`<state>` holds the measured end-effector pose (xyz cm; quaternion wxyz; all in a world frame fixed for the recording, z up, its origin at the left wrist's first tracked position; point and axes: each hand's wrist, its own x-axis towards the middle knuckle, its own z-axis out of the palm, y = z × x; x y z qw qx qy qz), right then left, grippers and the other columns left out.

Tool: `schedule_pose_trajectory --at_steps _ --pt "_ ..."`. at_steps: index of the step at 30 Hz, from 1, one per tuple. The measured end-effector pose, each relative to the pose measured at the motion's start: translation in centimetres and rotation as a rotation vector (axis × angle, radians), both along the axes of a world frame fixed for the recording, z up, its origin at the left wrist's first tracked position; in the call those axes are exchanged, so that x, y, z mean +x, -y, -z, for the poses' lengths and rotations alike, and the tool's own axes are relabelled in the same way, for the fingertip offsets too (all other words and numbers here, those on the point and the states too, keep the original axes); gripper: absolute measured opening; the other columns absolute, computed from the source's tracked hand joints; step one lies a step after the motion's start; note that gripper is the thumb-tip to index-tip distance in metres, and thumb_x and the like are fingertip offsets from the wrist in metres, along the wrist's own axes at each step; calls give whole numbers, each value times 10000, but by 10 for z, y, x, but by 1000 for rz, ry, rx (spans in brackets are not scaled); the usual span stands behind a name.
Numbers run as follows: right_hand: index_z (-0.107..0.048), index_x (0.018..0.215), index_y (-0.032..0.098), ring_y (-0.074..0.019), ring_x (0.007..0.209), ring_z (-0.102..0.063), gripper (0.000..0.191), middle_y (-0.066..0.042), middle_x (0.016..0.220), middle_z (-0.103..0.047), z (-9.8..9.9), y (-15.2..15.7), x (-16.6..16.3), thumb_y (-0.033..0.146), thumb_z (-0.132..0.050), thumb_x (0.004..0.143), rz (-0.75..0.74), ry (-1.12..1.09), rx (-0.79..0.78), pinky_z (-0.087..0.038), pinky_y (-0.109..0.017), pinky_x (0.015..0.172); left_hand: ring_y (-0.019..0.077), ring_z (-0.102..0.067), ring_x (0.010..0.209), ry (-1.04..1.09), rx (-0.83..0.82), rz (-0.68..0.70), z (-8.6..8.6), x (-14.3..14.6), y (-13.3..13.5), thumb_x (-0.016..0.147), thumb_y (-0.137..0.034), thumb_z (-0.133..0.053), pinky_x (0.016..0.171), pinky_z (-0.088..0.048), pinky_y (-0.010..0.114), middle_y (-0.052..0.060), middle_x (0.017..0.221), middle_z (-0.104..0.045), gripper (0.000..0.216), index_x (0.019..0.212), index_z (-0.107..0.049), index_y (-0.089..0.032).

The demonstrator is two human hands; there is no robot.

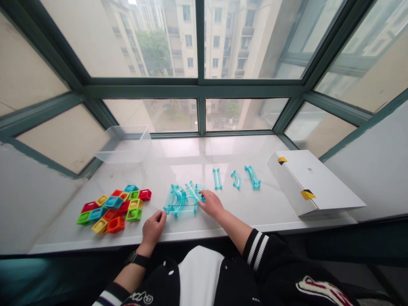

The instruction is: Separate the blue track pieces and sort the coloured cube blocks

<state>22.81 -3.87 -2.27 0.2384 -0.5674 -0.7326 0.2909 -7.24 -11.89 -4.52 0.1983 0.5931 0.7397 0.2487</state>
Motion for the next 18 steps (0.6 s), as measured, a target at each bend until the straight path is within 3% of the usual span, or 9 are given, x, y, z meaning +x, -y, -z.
schedule_pose_trajectory --at_steps 5,13,18 --pt "-748 1176 263 -194 928 -706 374 -44 1063 -749 2 -1 0 88 -601 879 13 -67 -19 -546 -348 909 165 -555 665 -9 -2 6 -1 0 0 1020 -489 -474 631 -265 258 -3 682 -643 396 769 -627 -224" --pt "-776 1047 272 -195 817 -713 263 -4 893 -767 -5 -6 1 214 -612 850 167 -259 -69 -555 -339 821 166 -583 677 -18 -3 20 -4 1 1 1033 -499 -463 633 -301 256 -9 695 -652 405 781 -632 -231" --pt "-762 1027 261 -203 833 -725 240 -11 888 -768 -5 -4 2 256 -613 839 173 -322 -65 -569 -356 828 167 -653 713 -16 -10 54 -2 3 0 976 -575 -598 639 -333 245 -26 763 -701 340 1023 -704 -255"
